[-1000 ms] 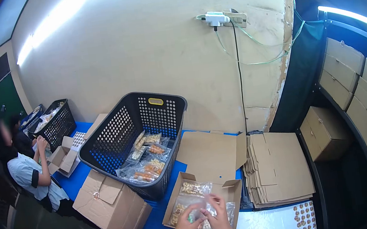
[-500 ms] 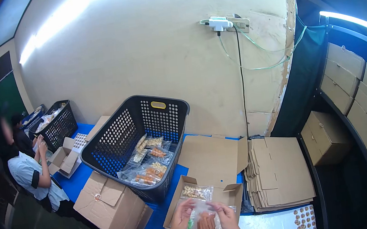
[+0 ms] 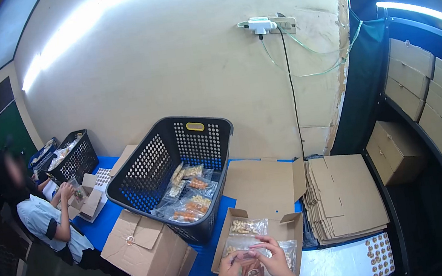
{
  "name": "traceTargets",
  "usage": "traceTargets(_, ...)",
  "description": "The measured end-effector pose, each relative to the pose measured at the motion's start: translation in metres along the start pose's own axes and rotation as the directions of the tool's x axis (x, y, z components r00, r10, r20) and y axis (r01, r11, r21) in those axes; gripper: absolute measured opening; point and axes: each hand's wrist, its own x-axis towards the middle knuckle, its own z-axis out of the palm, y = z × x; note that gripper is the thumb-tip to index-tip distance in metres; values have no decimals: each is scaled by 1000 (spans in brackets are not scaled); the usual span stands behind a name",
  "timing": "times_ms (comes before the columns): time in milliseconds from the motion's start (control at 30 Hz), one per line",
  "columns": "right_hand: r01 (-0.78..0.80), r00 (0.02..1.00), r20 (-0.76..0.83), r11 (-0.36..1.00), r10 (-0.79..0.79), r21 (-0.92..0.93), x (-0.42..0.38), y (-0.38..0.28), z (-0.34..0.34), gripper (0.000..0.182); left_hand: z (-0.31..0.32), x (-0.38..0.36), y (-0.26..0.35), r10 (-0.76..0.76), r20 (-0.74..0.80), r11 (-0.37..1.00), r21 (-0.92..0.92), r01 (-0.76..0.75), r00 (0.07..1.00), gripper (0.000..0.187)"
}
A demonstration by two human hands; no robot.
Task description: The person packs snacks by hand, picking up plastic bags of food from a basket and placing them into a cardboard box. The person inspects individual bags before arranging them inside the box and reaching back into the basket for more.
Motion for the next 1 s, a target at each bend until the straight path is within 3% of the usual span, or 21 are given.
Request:
traceTargets(67, -10, 1000, -11, 996, 11, 91, -6, -3, 5, 19, -3, -3, 2, -40, 41, 998, -55, 43, 998, 43)
traceTargets(133, -92, 995, -22, 962, 101, 259, -9, -13, 8, 22, -5, -4, 9, 12, 107, 968, -250, 16, 994, 42)
traceTargets(267, -91, 989, -89, 968, 115, 235, -16, -21, 12, 28, -15, -7, 2, 19, 73, 987, -161, -7, 997, 40)
traceTargets(333, -115, 953, -232, 943, 193, 313, -19, -24, 15, 32, -22, -7, 3, 101, -137, 984, -133, -119, 985, 40)
traceTargets(367, -112, 953, -236, 944, 190, 310, -21, -26, 20, 32, -34, -7, -3, 36, -16, 985, -170, -39, 999, 50)
traceTargets(400, -35, 972, -225, 986, 72, 163, -23, -26, 27, 33, -35, -10, -3, 39, -13, 985, -169, -40, 999, 50)
traceTargets(467, 136, 977, -148, 983, -154, -122, -27, -26, 47, 36, -38, -16, 0, 159, 188, 982, 69, -174, 969, 57)
traceTargets(533, 153, 984, -81, 987, -157, -44, -33, -28, 61, 30, -36, -30, -6, 169, 103, 974, 136, -182, 980, 62)
traceTargets(600, 259, 956, -25, 879, -293, -399, -35, -32, 69, 35, -46, -44, -25, 59, 32, 996, 66, -61, 998, 55)
traceTargets(633, 155, 964, -119, 864, -239, -478, -36, -40, 78, 40, -45, -47, 1, 63, 27, 996, 67, -65, 998, 55)
traceTargets(667, 164, 962, -115, 863, -246, -479, -32, -42, 86, 40, -41, -51, 28, 72, -86, 997, -10, -73, 994, 34)
traceTargets(700, 124, 940, -265, 938, -216, -324, -31, -43, 94, 39, -40, -55, 47, 64, -195, 993, -90, -82, 979, 16)
traceTargets(733, 100, 901, -405, 983, -155, -155, -31, -42, 98, 39, -44, -59, 44, 62, -195, 992, -92, -81, 979, 16)
traceTargets(767, 50, 954, -244, 896, -173, -441, -36, -1, 88, 30, -52, -61, 38, 36, -178, 998, -34, -43, 983, 16)
traceTargets(800, 49, 953, -249, 895, -175, -443, -37, 0, 88, 30, -58, -63, 39, 10, -161, 1000, 26, -6, 987, 16)
traceTargets(833, -1, 988, -154, 986, -25, -168, -40, 0, 90, 25, -60, -65, 40, 8, -155, 1000, 25, -4, 988, 16)
traceTargets(867, -92, 995, -19, 989, 94, 114, -44, 0, 92, 21, -63, -68, 42, -30, -175, 997, -81, 15, 984, 17)
traceTargets(900, -474, 880, 119, 832, 460, 287, -47, -25, 87, 27, -66, -71, 44, -70, -191, 982, -186, 34, 979, 19)
traceTargets(1000, -434, 899, 167, 876, 405, 209, -55, -18, 87, 30, -74, -76, 39, -44, -184, 993, -116, 23, 982, 23)
